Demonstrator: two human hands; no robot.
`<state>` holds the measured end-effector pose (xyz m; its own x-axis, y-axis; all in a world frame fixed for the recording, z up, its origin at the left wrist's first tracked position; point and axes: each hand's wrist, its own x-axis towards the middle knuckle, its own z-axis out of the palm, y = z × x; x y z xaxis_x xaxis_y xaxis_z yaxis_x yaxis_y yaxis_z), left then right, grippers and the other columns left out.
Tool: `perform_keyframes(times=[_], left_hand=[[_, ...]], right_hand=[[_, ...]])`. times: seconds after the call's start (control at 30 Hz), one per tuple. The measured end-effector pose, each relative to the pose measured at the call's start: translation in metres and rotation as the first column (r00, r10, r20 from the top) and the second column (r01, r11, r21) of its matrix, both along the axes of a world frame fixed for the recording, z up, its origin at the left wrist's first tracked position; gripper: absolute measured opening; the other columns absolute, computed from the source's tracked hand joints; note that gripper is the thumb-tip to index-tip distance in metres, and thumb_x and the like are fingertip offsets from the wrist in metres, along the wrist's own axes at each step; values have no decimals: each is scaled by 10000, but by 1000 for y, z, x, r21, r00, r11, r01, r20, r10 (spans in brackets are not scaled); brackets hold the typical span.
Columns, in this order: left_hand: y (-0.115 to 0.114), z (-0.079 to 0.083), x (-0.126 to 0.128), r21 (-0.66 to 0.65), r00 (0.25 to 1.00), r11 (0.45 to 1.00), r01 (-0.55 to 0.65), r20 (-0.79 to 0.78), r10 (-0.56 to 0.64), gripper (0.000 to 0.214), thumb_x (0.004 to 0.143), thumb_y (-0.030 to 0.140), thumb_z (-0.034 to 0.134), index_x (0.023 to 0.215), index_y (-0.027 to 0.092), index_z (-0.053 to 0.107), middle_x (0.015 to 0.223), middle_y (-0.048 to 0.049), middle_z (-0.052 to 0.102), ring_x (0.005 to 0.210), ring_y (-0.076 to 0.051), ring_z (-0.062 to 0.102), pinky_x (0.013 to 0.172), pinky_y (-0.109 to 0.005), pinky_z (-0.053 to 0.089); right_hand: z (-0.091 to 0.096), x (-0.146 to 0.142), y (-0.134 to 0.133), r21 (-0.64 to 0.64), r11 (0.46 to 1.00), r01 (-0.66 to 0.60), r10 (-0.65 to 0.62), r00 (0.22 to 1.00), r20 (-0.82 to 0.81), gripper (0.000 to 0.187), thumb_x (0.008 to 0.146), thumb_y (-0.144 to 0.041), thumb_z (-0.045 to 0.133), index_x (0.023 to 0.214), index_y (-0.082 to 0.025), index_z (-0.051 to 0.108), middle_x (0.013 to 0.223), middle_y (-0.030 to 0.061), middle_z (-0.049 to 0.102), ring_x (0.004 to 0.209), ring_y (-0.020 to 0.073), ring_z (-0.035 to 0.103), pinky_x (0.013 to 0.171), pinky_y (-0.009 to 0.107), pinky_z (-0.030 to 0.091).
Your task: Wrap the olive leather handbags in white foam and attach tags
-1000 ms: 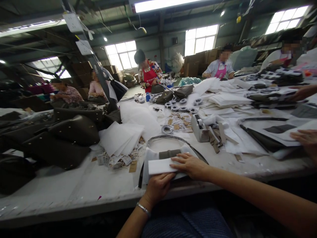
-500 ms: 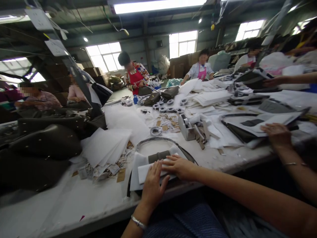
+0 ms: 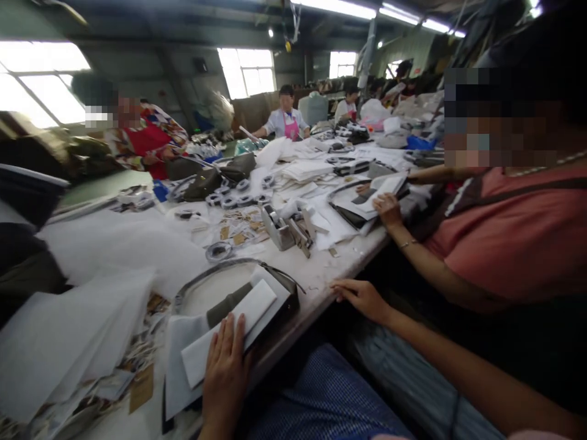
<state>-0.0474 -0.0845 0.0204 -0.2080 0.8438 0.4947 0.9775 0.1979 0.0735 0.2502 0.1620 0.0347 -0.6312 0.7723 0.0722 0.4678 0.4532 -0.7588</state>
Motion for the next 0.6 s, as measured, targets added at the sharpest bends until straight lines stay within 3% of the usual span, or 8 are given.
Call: perform_keyframes(times=[0.1,0.2,0.27,0.43,0.6], left_hand=[[0,4,2,-26,999,999,21,51,-20,676,972,250,437,1559,260,103,1592,-132,285,1438,-330,323,1139,-565,341],[0,7,3,-36,996,999,32,81,-29,658,980,278,428,1558,257,113,1603,-126,258,1446,-333,301,1151,-571,315],[0,8,4,-44,995,999,30,97,-26,650,983,288,427,1557,256,125,1607,-118,249,1454,-330,284,1164,-568,292],[-1,10,5,-62,995,998,22,97,-16,654,977,300,457,1554,230,157,1607,-130,246,1454,-331,281,1177,-557,271],[-1,15,7,-80,995,997,8,95,0,669,973,312,474,1554,230,155,1608,-128,243,1451,-328,289,1177,-548,277]], right_hand=[[-53,79,8,-87,977,193,-170,959,226,369,935,-388,467,1035,-140,722,884,86,748,732,212,708,741,351,568],[-98,141,-12,-111,954,278,-206,879,429,250,880,-362,598,834,-148,719,795,73,723,791,236,693,764,376,549],[-123,166,-32,-128,943,306,-192,818,542,219,895,-350,635,868,-139,687,837,53,701,806,202,673,769,372,549],[-170,174,-73,-153,937,313,-132,726,675,256,952,-355,600,1072,-131,626,1007,47,661,847,160,652,763,352,565],[-197,158,-93,-80,957,280,-159,732,662,272,975,-329,496,838,-203,694,794,48,680,793,203,679,717,345,552]])
